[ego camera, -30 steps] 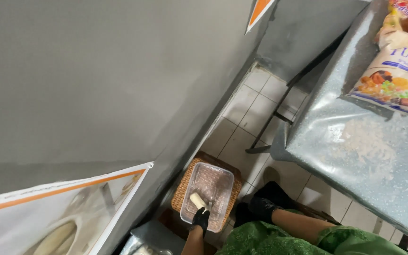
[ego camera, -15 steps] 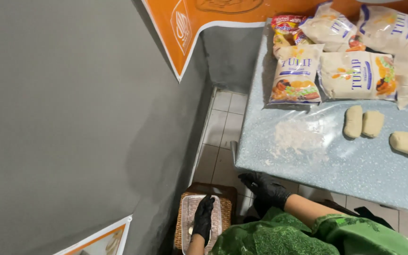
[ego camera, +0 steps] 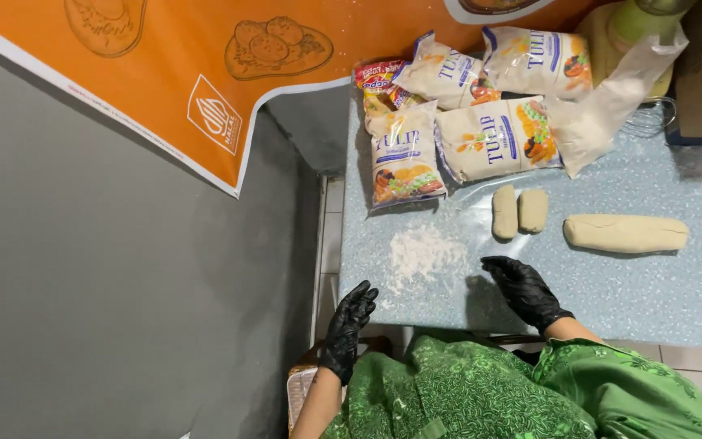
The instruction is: Shaping individual portions of dough into uniform cylindrical shapes on a floured surface.
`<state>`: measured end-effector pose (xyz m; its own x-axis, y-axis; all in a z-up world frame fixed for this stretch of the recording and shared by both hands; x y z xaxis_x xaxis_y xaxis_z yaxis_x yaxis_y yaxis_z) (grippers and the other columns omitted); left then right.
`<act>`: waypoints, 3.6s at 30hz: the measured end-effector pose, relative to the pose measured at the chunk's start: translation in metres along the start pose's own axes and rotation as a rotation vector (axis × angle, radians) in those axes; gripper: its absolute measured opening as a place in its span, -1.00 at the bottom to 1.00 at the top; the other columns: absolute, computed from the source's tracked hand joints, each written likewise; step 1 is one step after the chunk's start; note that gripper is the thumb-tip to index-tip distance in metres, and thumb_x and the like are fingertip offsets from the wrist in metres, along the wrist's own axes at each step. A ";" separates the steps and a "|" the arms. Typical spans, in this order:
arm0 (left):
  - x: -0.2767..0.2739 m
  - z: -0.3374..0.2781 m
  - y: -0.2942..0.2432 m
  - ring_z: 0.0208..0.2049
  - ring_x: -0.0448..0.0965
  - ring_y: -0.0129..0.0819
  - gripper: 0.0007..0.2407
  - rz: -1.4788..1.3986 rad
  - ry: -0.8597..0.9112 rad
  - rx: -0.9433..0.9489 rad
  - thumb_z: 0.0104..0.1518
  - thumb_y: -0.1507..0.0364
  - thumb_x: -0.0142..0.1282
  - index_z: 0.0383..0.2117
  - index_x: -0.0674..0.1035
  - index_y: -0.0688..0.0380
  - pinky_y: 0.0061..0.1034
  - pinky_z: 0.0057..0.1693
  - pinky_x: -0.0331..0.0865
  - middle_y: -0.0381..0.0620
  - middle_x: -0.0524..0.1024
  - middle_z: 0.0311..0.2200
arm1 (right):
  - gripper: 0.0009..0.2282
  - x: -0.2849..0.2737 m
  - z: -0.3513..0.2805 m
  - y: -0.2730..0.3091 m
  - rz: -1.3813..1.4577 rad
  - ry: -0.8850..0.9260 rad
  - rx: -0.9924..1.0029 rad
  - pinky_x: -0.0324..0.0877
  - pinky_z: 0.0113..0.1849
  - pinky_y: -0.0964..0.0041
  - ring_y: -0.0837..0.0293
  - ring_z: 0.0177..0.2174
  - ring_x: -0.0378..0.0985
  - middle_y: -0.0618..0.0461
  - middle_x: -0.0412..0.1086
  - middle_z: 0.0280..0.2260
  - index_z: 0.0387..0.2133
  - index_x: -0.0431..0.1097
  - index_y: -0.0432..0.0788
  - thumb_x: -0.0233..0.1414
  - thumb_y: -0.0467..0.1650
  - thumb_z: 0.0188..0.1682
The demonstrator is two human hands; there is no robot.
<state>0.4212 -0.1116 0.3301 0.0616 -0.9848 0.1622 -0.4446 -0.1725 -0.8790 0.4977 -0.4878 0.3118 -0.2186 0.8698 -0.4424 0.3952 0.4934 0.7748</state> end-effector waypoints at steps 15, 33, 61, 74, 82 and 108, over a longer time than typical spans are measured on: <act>0.157 0.084 -0.020 0.09 0.61 -0.17 -0.61 -0.123 0.225 -0.052 0.17 0.55 0.23 0.17 0.53 0.18 -0.55 0.08 0.47 0.12 0.59 0.08 | -0.73 -0.134 0.105 -0.040 0.173 -0.374 -0.073 0.37 0.08 -0.09 -0.16 0.04 0.48 -0.13 0.53 -0.08 0.07 0.50 0.00 0.08 -0.30 0.12; 0.307 0.174 -0.044 0.39 0.07 0.21 -0.36 0.463 0.339 -0.213 0.24 0.37 0.14 0.45 0.11 0.00 -0.25 0.44 0.11 0.20 0.07 0.42 | -0.52 -0.124 0.135 -0.035 0.018 -0.252 0.078 0.34 0.14 -0.16 -0.23 0.12 0.41 -0.21 0.44 0.07 0.18 0.40 -0.03 0.19 -0.21 -0.03; 0.313 0.176 -0.043 0.14 0.52 0.08 -0.30 0.902 0.296 -0.200 0.06 0.10 0.26 0.36 0.31 0.00 -0.10 0.20 0.46 0.17 0.54 0.04 | -0.46 -0.064 0.072 -0.054 0.826 -0.271 0.237 0.45 0.00 0.01 0.03 -0.06 0.51 -0.21 0.48 0.01 0.26 0.29 -0.21 0.21 -0.50 -0.05; 0.240 0.156 -0.085 -0.12 0.68 -0.20 -0.57 0.303 0.107 -0.225 0.00 0.10 0.41 -0.06 0.59 -0.05 -0.34 0.00 0.58 -0.06 0.66 -0.22 | -0.50 -0.038 0.078 0.055 0.992 -0.095 0.274 0.57 -0.20 0.01 -0.04 -0.28 0.62 -0.16 0.48 -0.18 0.20 0.31 -0.23 0.19 -0.56 -0.06; 0.081 0.064 -0.123 -0.34 0.74 -0.30 -0.67 -0.268 -0.070 -0.067 0.08 0.42 0.38 -0.05 0.55 0.13 -0.42 -0.22 0.64 -0.06 0.68 -0.32 | -0.45 0.070 0.001 0.210 0.935 0.313 0.312 0.61 -0.28 -0.07 -0.13 -0.35 0.65 -0.22 0.51 -0.20 0.20 0.33 -0.13 0.20 -0.61 -0.12; -0.214 -0.238 0.460 0.01 0.59 0.16 -0.56 -1.069 -1.013 -0.443 0.08 0.42 0.42 0.09 0.52 0.15 0.05 -0.01 0.51 0.15 0.59 0.03 | -0.45 0.534 -0.058 -0.239 -0.260 0.653 0.268 0.63 -0.30 -0.05 -0.20 -0.16 0.61 -0.20 0.48 -0.07 0.09 0.41 -0.01 0.42 -0.35 -0.21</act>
<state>-0.0093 0.0242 -0.0020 0.9956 -0.0387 0.0858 -0.0088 -0.9459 -0.3244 0.2348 -0.1413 -0.0837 -0.7862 0.5930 -0.1737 0.4441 0.7378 0.5084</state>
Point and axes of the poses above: each hand's wrist, its own z-axis towards the middle knuckle, its own x-axis out of the palm, y = z × x, the point moved 7 cm from there along z, towards the middle knuckle
